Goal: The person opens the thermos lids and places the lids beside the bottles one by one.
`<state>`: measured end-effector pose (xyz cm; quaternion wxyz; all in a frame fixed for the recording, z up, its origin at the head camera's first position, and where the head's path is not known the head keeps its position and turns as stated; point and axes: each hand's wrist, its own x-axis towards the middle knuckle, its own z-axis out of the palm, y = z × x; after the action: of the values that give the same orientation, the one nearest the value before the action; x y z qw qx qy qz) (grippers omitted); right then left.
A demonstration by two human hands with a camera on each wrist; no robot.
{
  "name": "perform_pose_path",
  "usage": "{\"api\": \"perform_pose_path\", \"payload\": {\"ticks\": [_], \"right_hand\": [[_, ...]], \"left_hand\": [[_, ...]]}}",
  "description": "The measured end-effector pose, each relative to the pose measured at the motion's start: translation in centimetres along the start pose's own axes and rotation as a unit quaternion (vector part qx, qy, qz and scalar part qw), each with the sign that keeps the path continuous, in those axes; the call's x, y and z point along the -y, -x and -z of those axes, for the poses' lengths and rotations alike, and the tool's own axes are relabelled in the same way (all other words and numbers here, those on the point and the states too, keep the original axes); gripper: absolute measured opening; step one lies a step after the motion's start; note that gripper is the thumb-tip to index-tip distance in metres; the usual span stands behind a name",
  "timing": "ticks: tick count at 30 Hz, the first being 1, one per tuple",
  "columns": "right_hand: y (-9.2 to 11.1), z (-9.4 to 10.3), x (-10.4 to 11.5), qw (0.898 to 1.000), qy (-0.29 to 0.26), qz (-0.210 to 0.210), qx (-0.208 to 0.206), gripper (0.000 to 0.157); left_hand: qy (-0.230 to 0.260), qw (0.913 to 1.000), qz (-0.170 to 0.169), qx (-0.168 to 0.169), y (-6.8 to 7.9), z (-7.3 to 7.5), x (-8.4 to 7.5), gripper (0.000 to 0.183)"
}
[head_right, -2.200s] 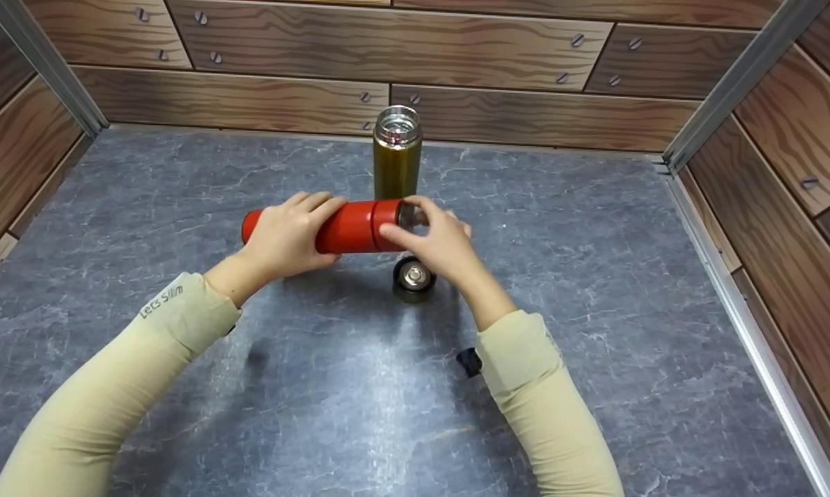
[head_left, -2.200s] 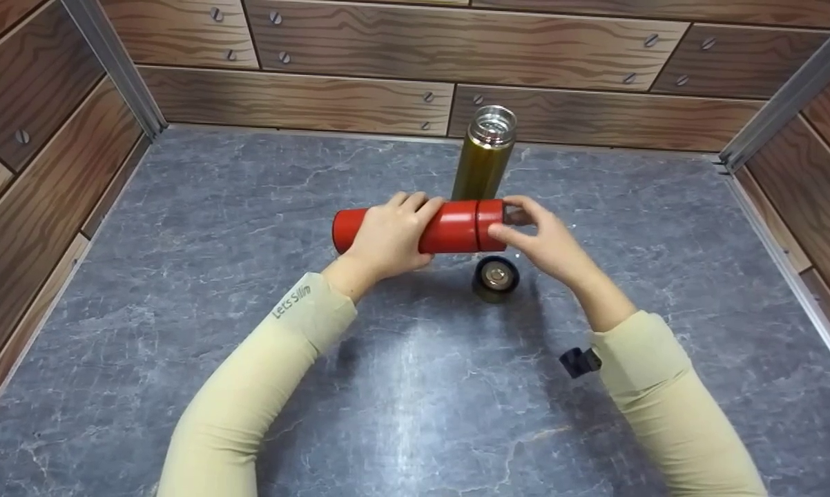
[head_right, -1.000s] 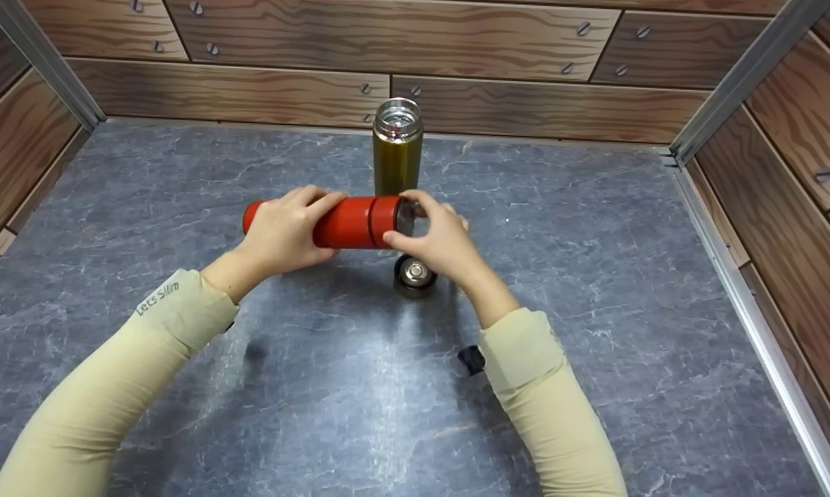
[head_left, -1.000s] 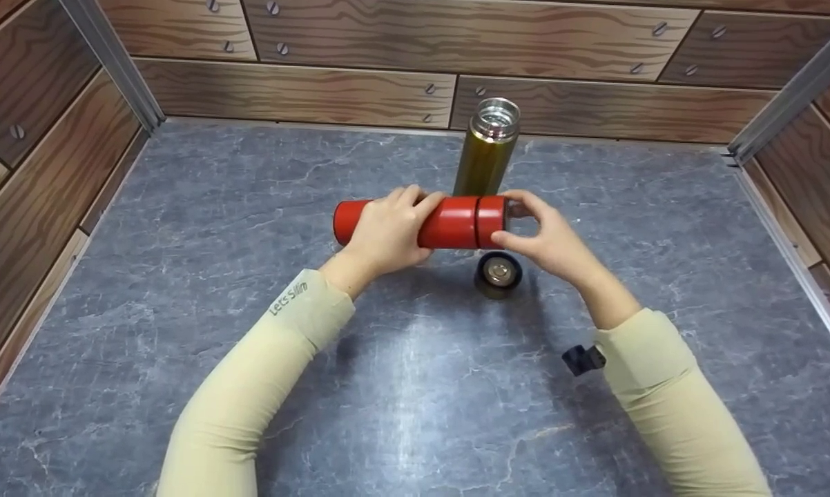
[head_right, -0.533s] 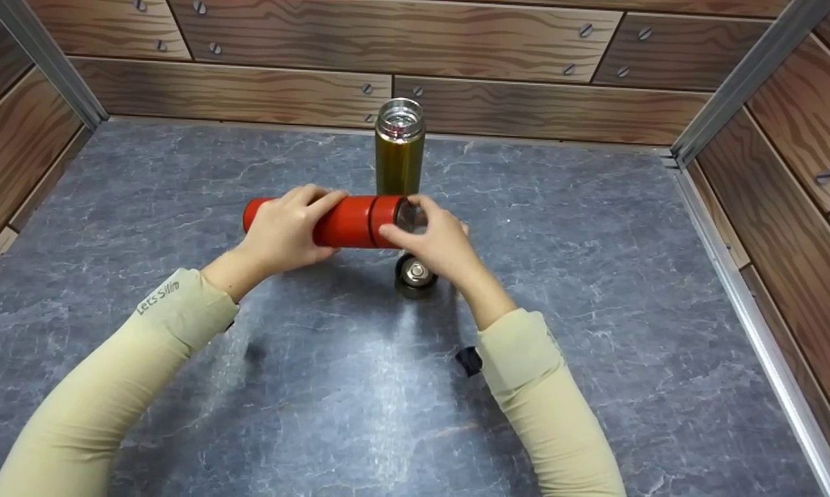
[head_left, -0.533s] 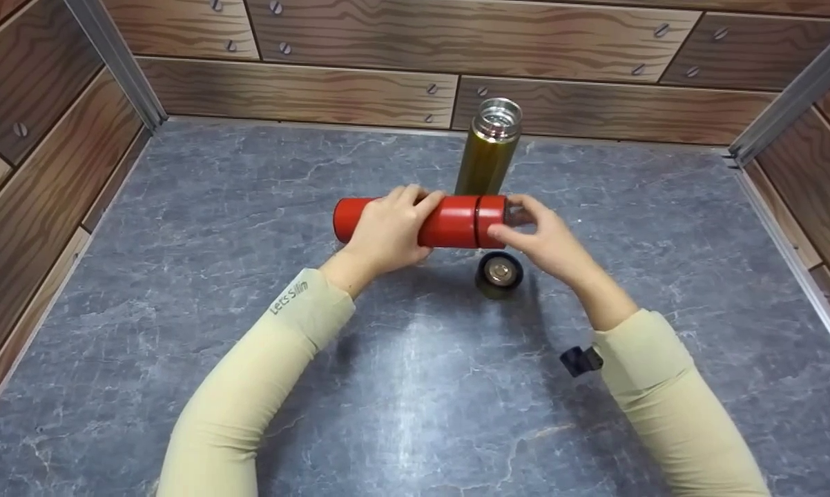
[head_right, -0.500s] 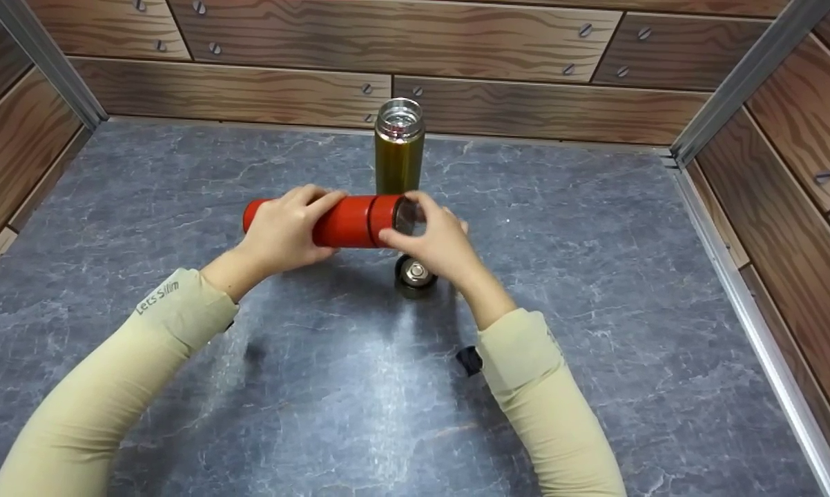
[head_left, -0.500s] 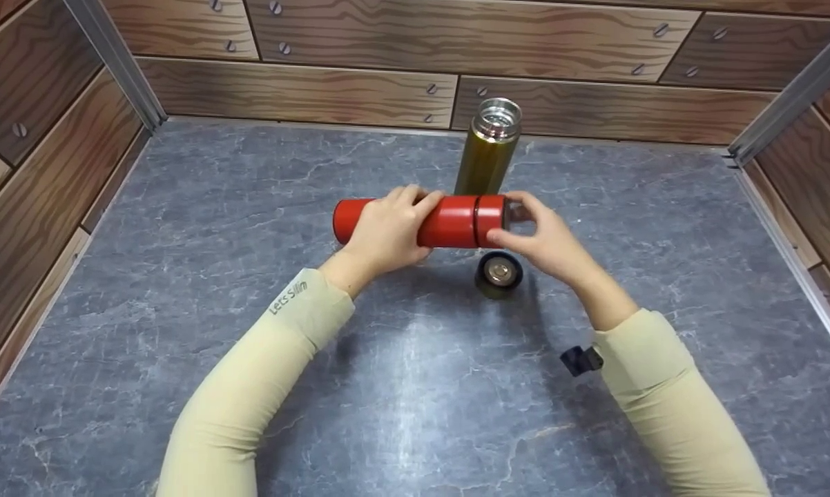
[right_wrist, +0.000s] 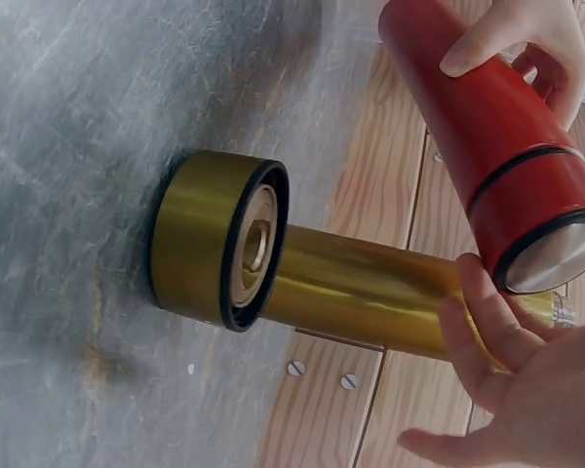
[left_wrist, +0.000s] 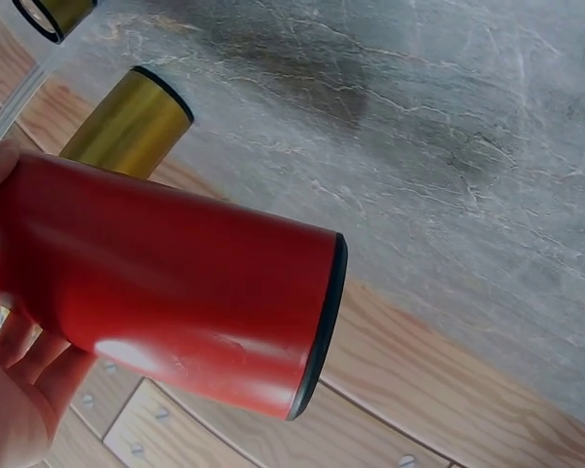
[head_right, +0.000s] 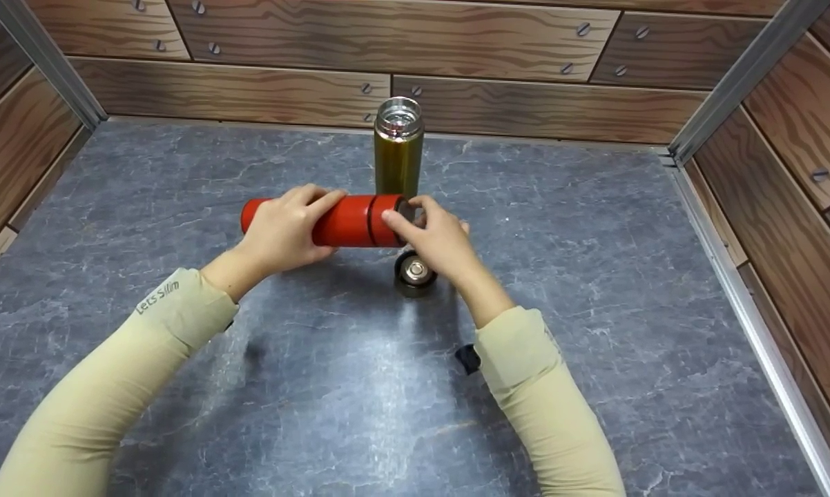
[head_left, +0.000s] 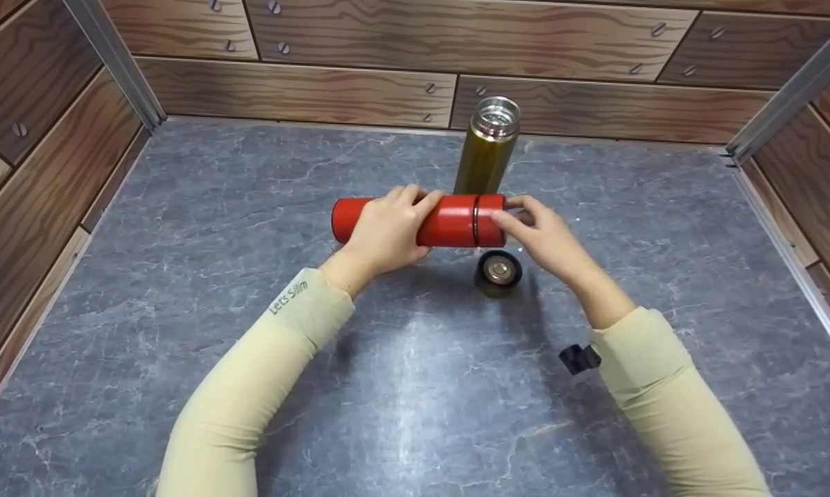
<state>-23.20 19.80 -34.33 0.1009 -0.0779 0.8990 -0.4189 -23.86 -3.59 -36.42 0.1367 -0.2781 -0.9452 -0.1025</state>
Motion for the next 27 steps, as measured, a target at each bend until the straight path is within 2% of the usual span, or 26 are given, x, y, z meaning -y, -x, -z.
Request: {"api": "perform_pose_path", "payload": {"ticks": [3, 6, 8, 15, 19, 22, 27], "right_hand": [[0.03, 0.06, -0.04, 1.000, -0.011, 0.027, 0.005, 0.056], [0.08, 0.16, -0.14, 0.998, 0.003, 0.062, 0.014, 0.059], [0.11, 0.23, -0.18, 0.997, 0.016, 0.069, 0.019, 0.061], [0.14, 0.22, 0.00, 0.999, 0.039, 0.022, 0.020, 0.064], [0.20, 0.36, -0.12, 0.998, 0.028, 0.043, 0.023, 0.062], [0.31, 0.61, -0.19, 0.998, 0.032, 0.053, 0.028, 0.068], [0.40, 0.76, -0.02, 0.999, 0.041, 0.007, 0.031, 0.070]], "left_hand": [[-0.005, 1.0000, -0.001, 0.000, 0.02, 0.04, 0.01, 0.070], [-0.002, 1.0000, 0.001, 0.006, 0.11, 0.01, 0.03, 0.071], [0.002, 1.0000, 0.001, 0.009, 0.17, -0.01, 0.04, 0.072], [0.008, 0.9999, 0.002, 0.009, 0.16, 0.04, -0.15, 0.072], [0.009, 0.9999, 0.000, 0.011, 0.05, 0.14, -0.36, 0.072], [0.005, 0.9999, -0.003, 0.012, 0.05, 0.13, -0.43, 0.072], [0.009, 0.9999, 0.004, 0.014, 0.12, 0.12, -0.49, 0.073]]}}
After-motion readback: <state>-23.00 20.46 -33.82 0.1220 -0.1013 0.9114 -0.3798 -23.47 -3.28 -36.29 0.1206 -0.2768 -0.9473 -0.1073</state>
